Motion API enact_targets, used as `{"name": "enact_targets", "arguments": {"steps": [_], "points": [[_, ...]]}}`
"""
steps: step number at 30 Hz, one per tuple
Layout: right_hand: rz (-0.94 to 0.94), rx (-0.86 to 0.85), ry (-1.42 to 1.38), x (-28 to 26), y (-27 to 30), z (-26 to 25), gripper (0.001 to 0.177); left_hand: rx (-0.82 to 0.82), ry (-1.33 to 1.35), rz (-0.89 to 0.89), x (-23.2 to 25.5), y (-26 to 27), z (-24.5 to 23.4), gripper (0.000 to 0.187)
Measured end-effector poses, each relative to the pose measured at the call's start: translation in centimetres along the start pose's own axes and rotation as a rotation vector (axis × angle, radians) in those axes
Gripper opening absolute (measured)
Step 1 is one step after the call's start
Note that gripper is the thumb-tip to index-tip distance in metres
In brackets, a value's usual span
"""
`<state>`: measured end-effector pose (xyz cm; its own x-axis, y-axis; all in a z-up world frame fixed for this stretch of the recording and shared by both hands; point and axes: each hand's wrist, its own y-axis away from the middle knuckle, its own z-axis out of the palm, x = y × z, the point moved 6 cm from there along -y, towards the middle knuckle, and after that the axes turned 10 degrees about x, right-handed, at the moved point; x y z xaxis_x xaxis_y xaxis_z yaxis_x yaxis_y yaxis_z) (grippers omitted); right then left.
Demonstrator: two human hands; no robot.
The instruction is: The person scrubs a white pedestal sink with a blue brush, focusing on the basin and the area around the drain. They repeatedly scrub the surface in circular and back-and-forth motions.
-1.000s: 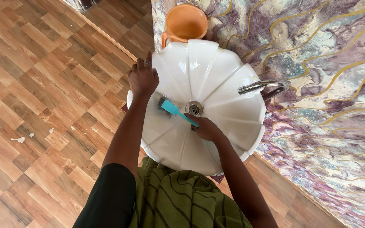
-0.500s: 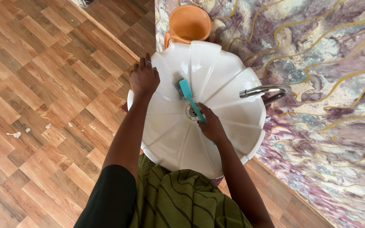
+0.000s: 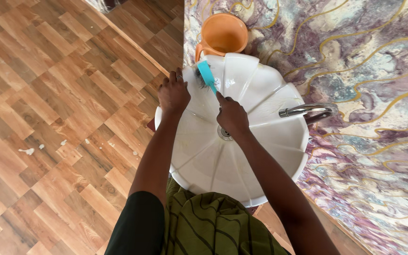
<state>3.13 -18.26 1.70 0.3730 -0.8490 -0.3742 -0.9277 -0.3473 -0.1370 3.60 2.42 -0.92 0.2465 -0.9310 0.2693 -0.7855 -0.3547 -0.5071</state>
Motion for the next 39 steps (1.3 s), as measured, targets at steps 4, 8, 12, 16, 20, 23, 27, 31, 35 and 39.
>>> {"name": "enact_targets", "arguments": {"steps": [4, 8, 12, 16, 20, 23, 27, 31, 35, 39], "points": [[-0.014, 0.124, -0.118, 0.7, 0.1, -1.6, 0.061, -0.023, -0.010, 0.001, 0.0, 0.0, 0.0, 0.056], [-0.044, 0.199, -0.234, -0.6, -0.2, -2.2, 0.059, 0.001, -0.004, 0.007, 0.1, 0.1, -0.2, 0.055], [-0.016, 0.022, -0.061, -1.4, 0.0, -1.6, 0.060, 0.024, 0.016, 0.024, 0.0, 0.0, -0.1, 0.056], [-0.029, -0.178, 0.161, 0.2, 2.2, -1.1, 0.057, -0.010, 0.001, 0.009, 0.0, 0.3, 0.1, 0.055], [0.043, -0.315, 0.277, 3.6, 7.4, -1.2, 0.064, 0.047, -0.016, 0.036, 0.1, 0.4, -0.1, 0.057], [0.042, -0.308, 0.273, 6.7, 11.0, -2.8, 0.064, 0.037, -0.030, 0.038, -0.2, 0.5, 0.3, 0.056], [0.145, -0.411, 0.257, 9.9, 12.9, -3.9, 0.057, 0.041, -0.022, 0.049, -0.1, 0.6, 0.4, 0.057], [0.121, -0.161, 0.148, 9.1, 10.1, -6.0, 0.052, 0.062, -0.074, 0.059, 0.1, 0.4, 0.2, 0.058], [0.048, 0.197, -0.113, 6.6, 4.0, -8.2, 0.051, 0.000, -0.009, 0.014, 0.0, 0.0, 0.1, 0.057], [0.019, 0.278, -0.009, 4.7, -1.7, -4.6, 0.050, -0.055, 0.007, -0.007, -0.2, -0.2, 0.3, 0.054]]}}
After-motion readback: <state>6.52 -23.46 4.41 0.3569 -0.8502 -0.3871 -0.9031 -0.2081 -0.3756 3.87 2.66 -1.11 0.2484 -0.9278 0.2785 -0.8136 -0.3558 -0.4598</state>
